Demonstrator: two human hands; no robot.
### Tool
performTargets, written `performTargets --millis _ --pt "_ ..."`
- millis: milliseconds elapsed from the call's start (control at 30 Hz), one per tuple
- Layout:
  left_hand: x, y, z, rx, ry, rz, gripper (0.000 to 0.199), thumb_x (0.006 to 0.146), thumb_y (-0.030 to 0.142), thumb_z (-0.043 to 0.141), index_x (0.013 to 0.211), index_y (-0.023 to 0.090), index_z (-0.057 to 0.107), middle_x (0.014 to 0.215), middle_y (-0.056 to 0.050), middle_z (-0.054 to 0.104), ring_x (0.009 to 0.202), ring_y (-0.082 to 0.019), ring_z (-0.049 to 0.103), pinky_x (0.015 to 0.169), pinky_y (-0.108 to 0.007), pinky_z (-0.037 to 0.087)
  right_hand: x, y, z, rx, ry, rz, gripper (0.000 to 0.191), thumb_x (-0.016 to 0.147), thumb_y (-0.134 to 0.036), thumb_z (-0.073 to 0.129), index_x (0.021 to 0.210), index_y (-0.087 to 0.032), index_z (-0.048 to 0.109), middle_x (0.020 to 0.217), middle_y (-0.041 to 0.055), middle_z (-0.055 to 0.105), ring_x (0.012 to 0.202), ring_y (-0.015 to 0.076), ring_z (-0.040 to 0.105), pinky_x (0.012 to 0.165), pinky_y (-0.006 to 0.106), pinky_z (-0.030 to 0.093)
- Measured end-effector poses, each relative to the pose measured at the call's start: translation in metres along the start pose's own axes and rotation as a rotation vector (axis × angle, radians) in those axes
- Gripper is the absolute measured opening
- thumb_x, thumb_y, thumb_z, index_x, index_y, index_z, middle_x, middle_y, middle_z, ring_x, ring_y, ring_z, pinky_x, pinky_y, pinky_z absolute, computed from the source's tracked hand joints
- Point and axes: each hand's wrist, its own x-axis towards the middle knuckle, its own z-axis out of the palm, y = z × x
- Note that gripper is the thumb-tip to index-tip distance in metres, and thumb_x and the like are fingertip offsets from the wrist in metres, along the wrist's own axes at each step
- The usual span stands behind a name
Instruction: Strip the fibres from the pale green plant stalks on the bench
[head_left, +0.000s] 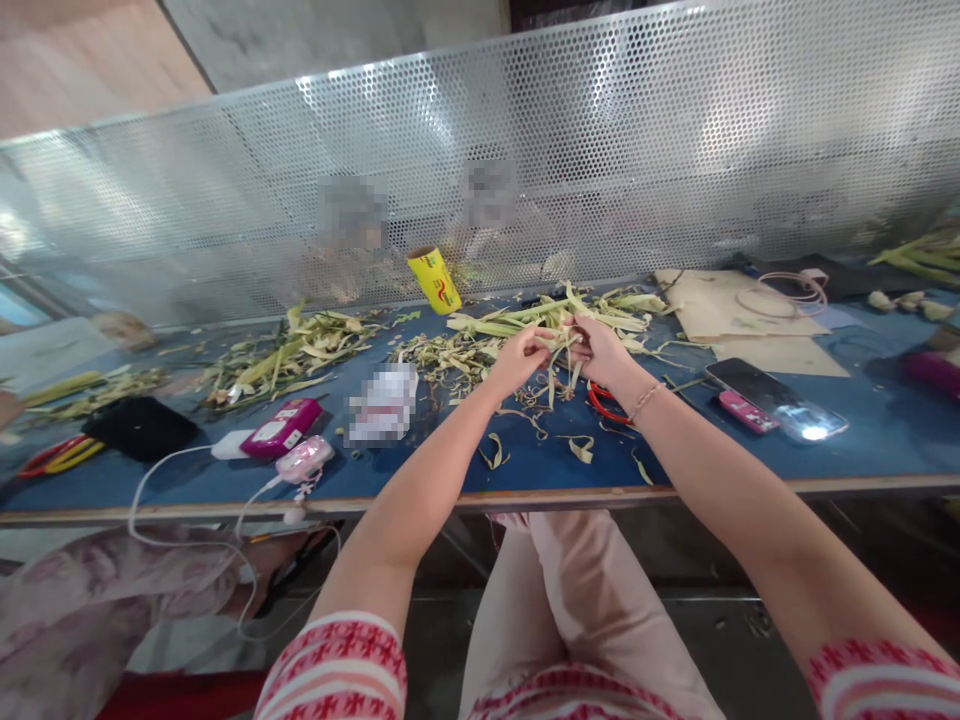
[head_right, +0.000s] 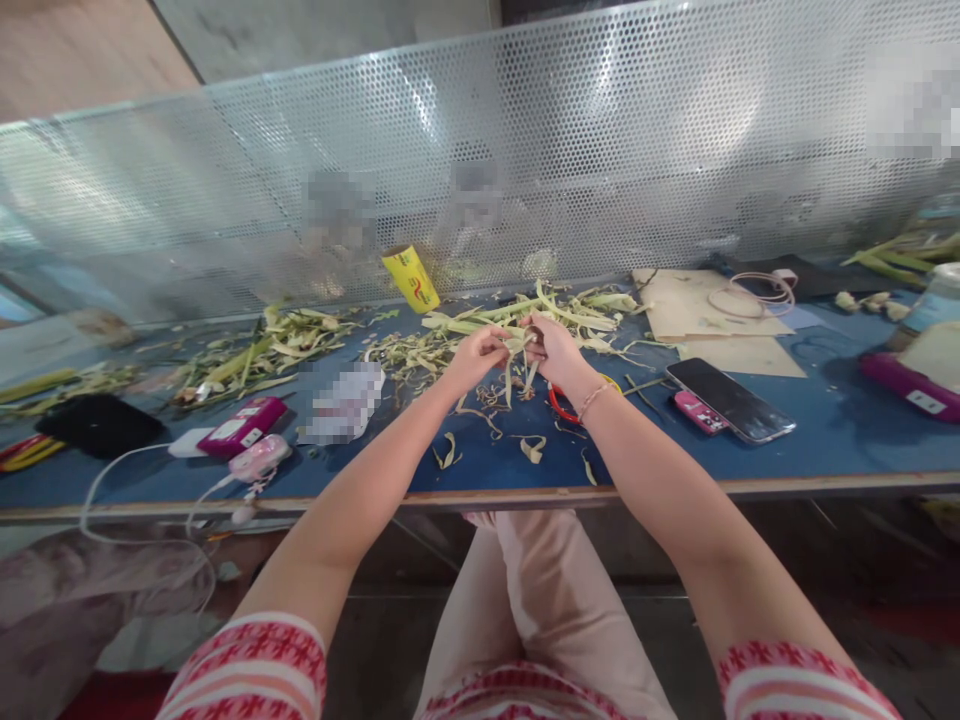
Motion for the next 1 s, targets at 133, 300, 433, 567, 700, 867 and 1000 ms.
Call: performTargets --millis 133,300,433,567,700,867,1000 --pt "-0.0032 0.0036 0.0025 -0.176 -0.117 0.018 0.036 0.07 0.023 0.072 0.103 0.017 0.057 0.073 0.0 0.066 0.066 -0.011 0.064 0.07 -0.027 0.053 0.0003 -0.0011 0.0001 0.041 0.004 0.019 0.028 0.095 -0.02 0.04 0.069 -0.016 0.05 0.046 -0.0088 0.031 0.034 0.0023 0.016 0.033 0.015 0.015" --pt "-0.0023 0.0014 0.0037 -0.123 -0.124 0.036 0.027 0.068 0.02 0.072 0.094 0.015 0.065 0.078 -0.003 0.069 0.072 -0.012 0.065 0.072 -0.027 0.053 0.0029 0.0003 -0.0023 0.029 0.004 0.029 0.024 0.094 -0.021 0.042 0.071 -0.017 0.049 0.046 -0.009 0.03 0.034 0.0029 0.015 0.033 0.015 0.015" --pt "-0.0015 -0.0003 0.0042 -0.002 -0.123 0.122 0.017 0.07 0.015 0.066 0.086 0.015 0.071 0.079 -0.003 0.07 0.074 -0.012 0.064 0.075 -0.027 0.052 0.0034 0.0002 -0.0026 0.021 0.024 0.024 0.021 0.092 -0.024 0.048 0.072 -0.018 0.049 0.045 -0.0091 0.031 0.034 0.0032 0.016 0.031 0.015 0.016" --pt "-0.002 0.0013 0.0035 0.053 -0.059 0.191 0.012 0.073 0.019 0.066 0.081 0.017 0.074 0.085 -0.005 0.072 0.081 -0.014 0.065 0.077 -0.027 0.051 0.0023 0.0008 -0.0012 -0.009 0.072 0.038 0.021 0.092 -0.026 0.049 0.072 -0.018 0.05 0.044 -0.0088 0.032 0.034 0.0036 0.017 0.03 0.015 0.017" --pt "-0.0019 0.0013 0.0018 0.019 -0.054 0.141 0.016 0.073 0.03 0.07 0.079 0.016 0.074 0.076 -0.005 0.071 0.074 -0.015 0.063 0.074 -0.028 0.049 0.0033 0.0043 -0.0016 -0.012 0.06 0.051 0.023 0.093 -0.02 0.043 0.071 -0.017 0.052 0.044 -0.0078 0.034 0.033 0.0033 0.019 0.031 0.014 0.019" --pt "-0.0014 -0.0006 0.0012 -0.063 -0.112 0.079 0.029 0.07 0.042 0.073 0.076 0.014 0.071 0.073 -0.003 0.069 0.068 -0.013 0.061 0.069 -0.027 0.049 0.004 0.0057 -0.0019 -0.045 0.019 0.043 0.024 0.093 -0.021 0.043 0.07 -0.017 0.052 0.044 -0.0087 0.029 0.034 0.0036 0.017 0.032 0.015 0.02" --pt "-0.0009 0.0 -0.0002 -0.053 -0.163 0.08 0.033 0.071 0.046 0.071 0.07 0.014 0.067 0.067 -0.002 0.065 0.066 -0.012 0.06 0.068 -0.025 0.048 0.0008 0.0053 0.0011 -0.123 0.021 0.021 0.025 0.091 -0.019 0.043 0.068 -0.016 0.052 0.046 -0.0075 0.032 0.034 0.0034 0.02 0.032 0.016 0.017"
